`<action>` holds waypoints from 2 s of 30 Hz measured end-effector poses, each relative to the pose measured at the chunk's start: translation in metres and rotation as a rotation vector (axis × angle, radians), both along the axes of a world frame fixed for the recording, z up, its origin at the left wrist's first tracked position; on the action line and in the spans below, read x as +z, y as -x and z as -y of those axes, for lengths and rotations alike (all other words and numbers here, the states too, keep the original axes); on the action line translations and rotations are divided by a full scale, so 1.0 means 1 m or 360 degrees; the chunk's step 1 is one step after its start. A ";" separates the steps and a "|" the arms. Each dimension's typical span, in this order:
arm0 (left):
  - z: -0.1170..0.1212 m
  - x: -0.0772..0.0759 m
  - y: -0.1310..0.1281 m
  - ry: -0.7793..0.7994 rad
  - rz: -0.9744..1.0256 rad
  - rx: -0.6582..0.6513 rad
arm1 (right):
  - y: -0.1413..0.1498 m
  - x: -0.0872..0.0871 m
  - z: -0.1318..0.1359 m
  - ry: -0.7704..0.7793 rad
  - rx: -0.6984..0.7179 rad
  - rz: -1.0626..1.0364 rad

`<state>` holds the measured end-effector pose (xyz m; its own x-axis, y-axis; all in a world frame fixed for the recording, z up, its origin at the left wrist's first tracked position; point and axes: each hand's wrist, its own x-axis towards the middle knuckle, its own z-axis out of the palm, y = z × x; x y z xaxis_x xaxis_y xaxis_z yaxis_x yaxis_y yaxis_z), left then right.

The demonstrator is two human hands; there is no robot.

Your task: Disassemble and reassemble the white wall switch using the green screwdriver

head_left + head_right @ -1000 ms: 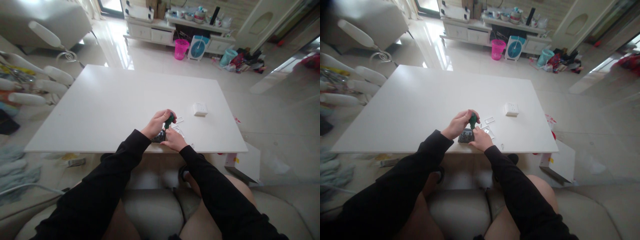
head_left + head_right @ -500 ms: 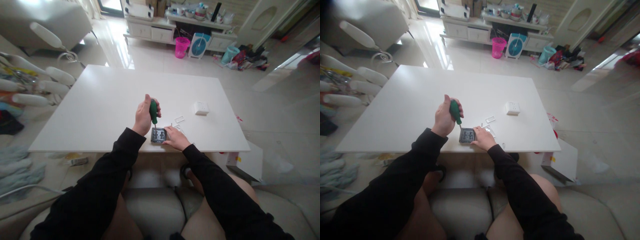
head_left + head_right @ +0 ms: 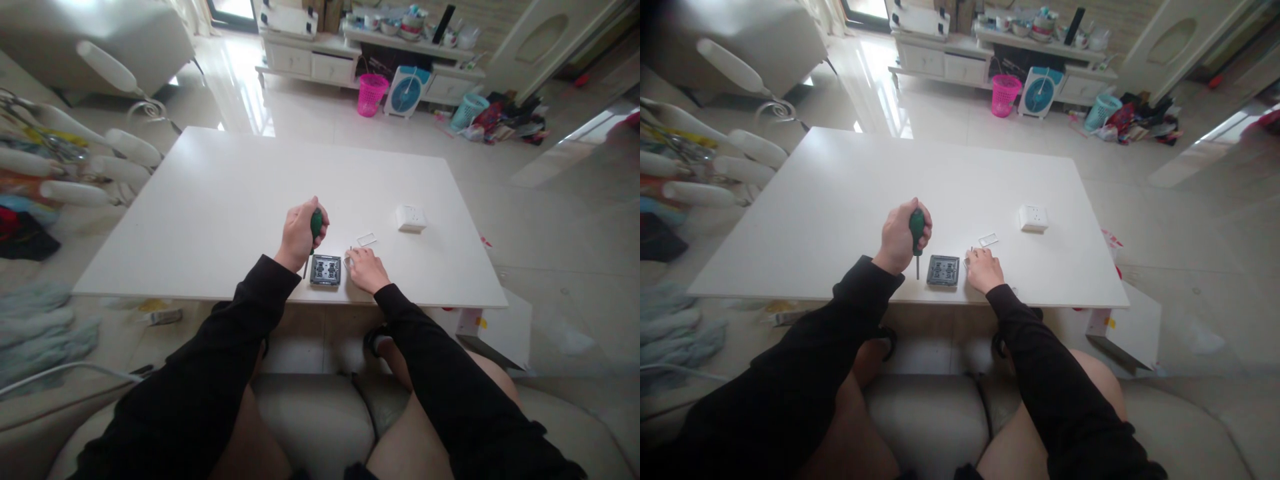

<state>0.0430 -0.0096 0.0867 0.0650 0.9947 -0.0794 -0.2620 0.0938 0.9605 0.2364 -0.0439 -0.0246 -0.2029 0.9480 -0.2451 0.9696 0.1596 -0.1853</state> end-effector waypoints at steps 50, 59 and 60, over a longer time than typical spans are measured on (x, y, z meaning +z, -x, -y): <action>-0.002 -0.013 0.005 0.0216 -0.0665 -0.0393 | 0.021 0.067 0.009 -0.0508 -0.0061 -0.1767; 0.000 -0.027 0.008 0.0362 -0.0538 -0.0435 | 0.030 0.047 0.003 -0.0427 -0.0317 -0.1807; -0.001 -0.029 0.009 0.0370 -0.0535 -0.0439 | 0.032 0.047 0.002 -0.0444 -0.0315 -0.1784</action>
<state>0.0340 -0.0087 0.0576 0.2559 0.8976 -0.3590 0.1237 0.3379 0.9330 0.2045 -0.0463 0.0227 -0.0160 0.9799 0.1986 0.2986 0.1943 -0.9344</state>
